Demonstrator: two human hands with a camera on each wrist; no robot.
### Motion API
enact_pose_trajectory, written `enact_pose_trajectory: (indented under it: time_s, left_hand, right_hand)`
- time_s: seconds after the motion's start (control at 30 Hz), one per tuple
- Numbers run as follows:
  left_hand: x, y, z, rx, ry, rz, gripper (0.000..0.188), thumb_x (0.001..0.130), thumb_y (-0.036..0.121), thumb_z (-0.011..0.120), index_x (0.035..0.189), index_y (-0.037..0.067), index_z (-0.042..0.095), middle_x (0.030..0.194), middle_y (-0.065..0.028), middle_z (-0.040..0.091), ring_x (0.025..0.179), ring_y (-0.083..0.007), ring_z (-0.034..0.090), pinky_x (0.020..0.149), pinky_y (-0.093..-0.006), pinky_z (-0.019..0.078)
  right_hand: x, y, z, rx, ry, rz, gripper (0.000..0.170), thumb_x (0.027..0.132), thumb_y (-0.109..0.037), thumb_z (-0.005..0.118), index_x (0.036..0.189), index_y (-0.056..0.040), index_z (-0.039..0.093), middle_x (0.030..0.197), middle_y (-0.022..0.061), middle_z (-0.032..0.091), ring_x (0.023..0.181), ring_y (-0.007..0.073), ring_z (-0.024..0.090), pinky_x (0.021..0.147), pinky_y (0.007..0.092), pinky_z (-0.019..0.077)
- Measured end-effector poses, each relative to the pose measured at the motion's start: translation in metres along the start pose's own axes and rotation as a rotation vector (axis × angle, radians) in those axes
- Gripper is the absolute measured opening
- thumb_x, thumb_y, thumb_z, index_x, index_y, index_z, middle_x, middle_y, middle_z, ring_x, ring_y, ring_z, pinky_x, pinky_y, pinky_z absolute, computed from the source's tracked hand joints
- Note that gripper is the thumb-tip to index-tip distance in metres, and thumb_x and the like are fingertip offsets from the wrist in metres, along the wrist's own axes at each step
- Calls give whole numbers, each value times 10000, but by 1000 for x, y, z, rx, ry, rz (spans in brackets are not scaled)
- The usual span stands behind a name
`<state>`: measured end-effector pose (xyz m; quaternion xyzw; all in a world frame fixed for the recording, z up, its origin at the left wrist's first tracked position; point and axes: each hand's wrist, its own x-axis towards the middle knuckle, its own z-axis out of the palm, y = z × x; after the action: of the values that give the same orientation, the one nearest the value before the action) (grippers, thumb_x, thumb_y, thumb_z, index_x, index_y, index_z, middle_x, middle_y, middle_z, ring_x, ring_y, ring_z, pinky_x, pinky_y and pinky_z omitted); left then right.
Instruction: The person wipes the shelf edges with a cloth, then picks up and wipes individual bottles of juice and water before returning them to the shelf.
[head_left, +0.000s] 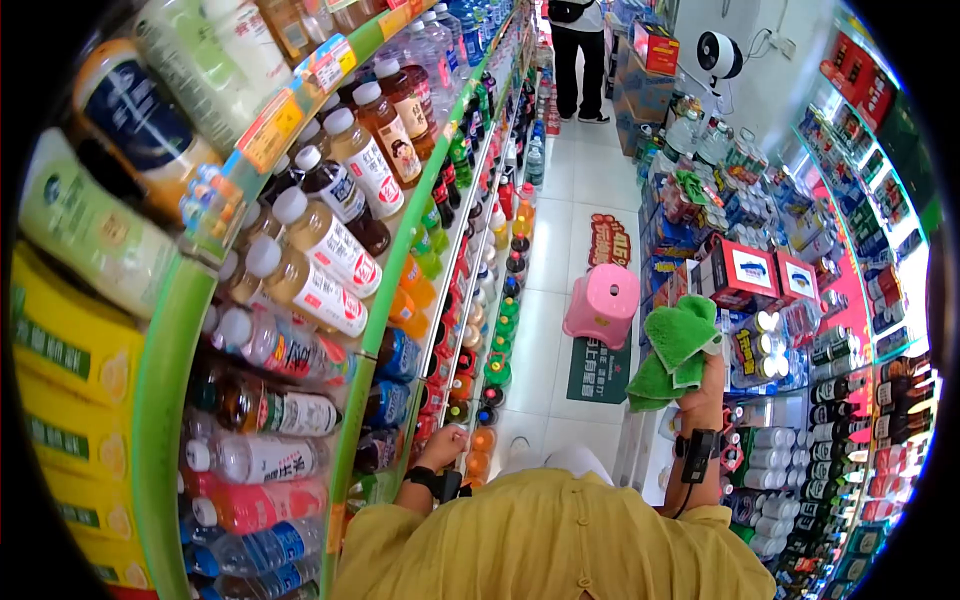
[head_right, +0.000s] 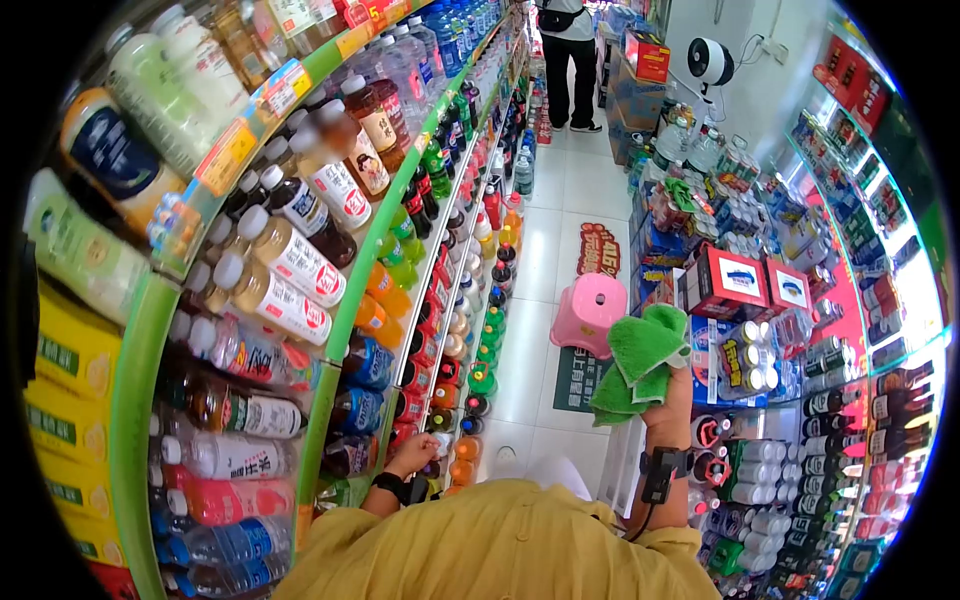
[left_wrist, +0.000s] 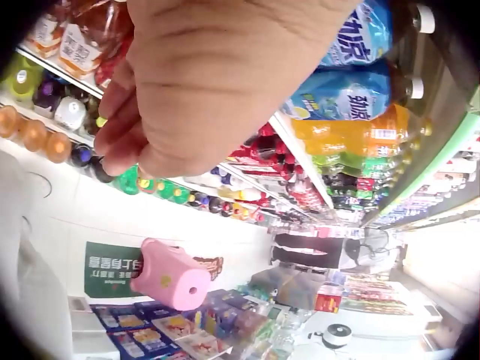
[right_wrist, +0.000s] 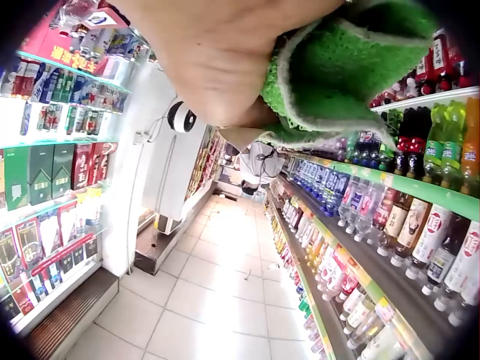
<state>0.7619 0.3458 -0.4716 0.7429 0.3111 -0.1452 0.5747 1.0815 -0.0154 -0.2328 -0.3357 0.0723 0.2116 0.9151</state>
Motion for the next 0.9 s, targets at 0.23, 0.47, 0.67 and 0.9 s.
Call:
enact_pose_trajectory:
  time_s: [0.23, 0.47, 0.67, 0.9]
  left_hand:
    - [41, 30, -24, 173, 162, 117, 193, 900, 133, 566, 1035, 26, 654, 832, -155, 709, 752, -265, 702, 685, -377, 539]
    - [108, 140, -28, 179, 341, 104, 288, 915, 139, 618, 1176, 17, 615, 966, -109, 694, 873, -183, 656, 778, -318, 522]
    - [167, 213, -27, 134, 399, 136, 362, 898, 135, 648, 1236, 30, 572, 1070, -159, 679, 931, -239, 669, 806, -347, 532]
    - [173, 364, -48, 370, 735, 460, 457, 909, 66, 578, 1357, 14, 502, 1281, -220, 564, 1137, -353, 579, 956, -414, 471]
  right_hand:
    - [104, -23, 3, -45, 57, -59, 376, 927, -275, 606, 1224, -45, 597, 1184, 141, 668, 998, 296, 675, 874, 438, 558]
    - [207, -76, 3, -15, 8, -50, 402, 937, -307, 600, 1240, -43, 590, 1190, 141, 664, 1022, 299, 665, 892, 440, 547]
    - [272, -116, -5, -4, 25, -56, 402, 943, -297, 591, 1241, -27, 592, 1215, 149, 652, 1052, 306, 653, 912, 451, 532]
    - [333, -117, -32, -5, 95, -53, 412, 938, -308, 600, 1237, -26, 592, 1199, 146, 660, 1045, 308, 655, 919, 450, 535]
